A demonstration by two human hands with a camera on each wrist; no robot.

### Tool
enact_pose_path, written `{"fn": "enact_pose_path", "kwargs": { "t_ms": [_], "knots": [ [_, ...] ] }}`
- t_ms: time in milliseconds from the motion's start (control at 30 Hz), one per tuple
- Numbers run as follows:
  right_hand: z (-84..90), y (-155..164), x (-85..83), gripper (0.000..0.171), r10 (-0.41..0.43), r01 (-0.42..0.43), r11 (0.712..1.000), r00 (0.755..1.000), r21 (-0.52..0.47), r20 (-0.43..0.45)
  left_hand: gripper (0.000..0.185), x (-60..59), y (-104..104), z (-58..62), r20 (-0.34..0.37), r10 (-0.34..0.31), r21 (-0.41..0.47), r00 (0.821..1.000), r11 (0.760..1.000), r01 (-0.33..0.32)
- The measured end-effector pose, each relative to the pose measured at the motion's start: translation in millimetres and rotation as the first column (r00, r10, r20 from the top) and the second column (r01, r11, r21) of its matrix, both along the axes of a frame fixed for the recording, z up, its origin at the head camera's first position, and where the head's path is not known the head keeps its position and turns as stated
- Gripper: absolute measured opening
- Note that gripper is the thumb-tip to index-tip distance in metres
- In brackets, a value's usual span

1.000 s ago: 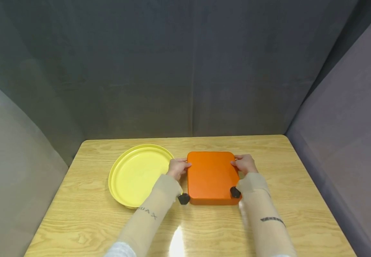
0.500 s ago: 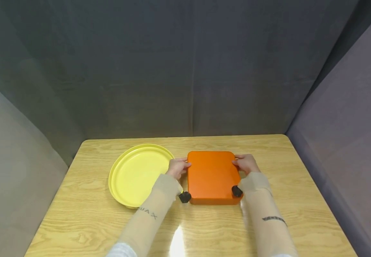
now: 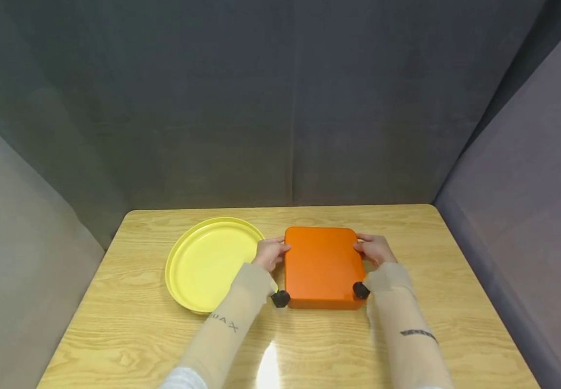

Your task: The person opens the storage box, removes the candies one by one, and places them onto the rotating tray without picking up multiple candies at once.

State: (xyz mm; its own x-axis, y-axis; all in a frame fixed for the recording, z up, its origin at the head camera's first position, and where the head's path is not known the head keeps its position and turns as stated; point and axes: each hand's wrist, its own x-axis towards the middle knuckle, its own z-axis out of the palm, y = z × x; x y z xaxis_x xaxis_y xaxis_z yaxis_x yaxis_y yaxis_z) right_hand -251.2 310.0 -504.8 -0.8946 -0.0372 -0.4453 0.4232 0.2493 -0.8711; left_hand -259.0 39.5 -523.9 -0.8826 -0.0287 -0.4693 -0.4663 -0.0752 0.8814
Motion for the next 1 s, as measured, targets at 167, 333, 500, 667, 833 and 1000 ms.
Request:
{"fn": "enact_pose_path", "kwargs": {
  "t_ms": [167, 333, 500, 667, 833, 1000],
  "knots": [
    [-1.8, 5, 0.4, 0.055, 0.064, -0.064, 0.998, 0.998, 0.007, -0.008, 0.040, -0.2, 2, -2.9, -0.010, 0.011, 0.013, 1.000, 1.000, -0.011],
    [-1.8, 9, 1.2, 0.061, 0.156, -0.156, 0.987, 0.988, 0.040, -0.001, 0.044, 2.2, 5, -0.6, -0.040, 0.011, -0.012, 0.999, 1.000, -0.011],
    [4.3, 9, 2.6, 0.066, 0.217, -0.217, 0.975, 0.976, 0.046, 0.018, 0.048, 4.5, 5, 4.2, -0.088, -0.037, -0.054, 0.995, 0.998, 0.032],
    [10.4, 11, 5.8, 0.071, 0.258, -0.259, 0.964, 0.966, 0.053, 0.022, 0.050, 4.9, 3, 7.4, -0.126, -0.087, -0.142, 0.988, 0.988, 0.069],
    [12.2, 14, 9.2, 0.077, 0.283, -0.284, 0.958, 0.958, 0.031, 0.039, 0.056, 6.4, 2, 9.5, -0.150, -0.143, -0.224, 0.978, 0.969, 0.107],
    [10.3, 14, 11.5, 0.081, 0.289, -0.290, 0.956, 0.957, 0.040, 0.037, 0.061, 9.3, 1, 11.1, -0.143, -0.196, -0.252, 0.970, 0.955, 0.156]
  ]
}}
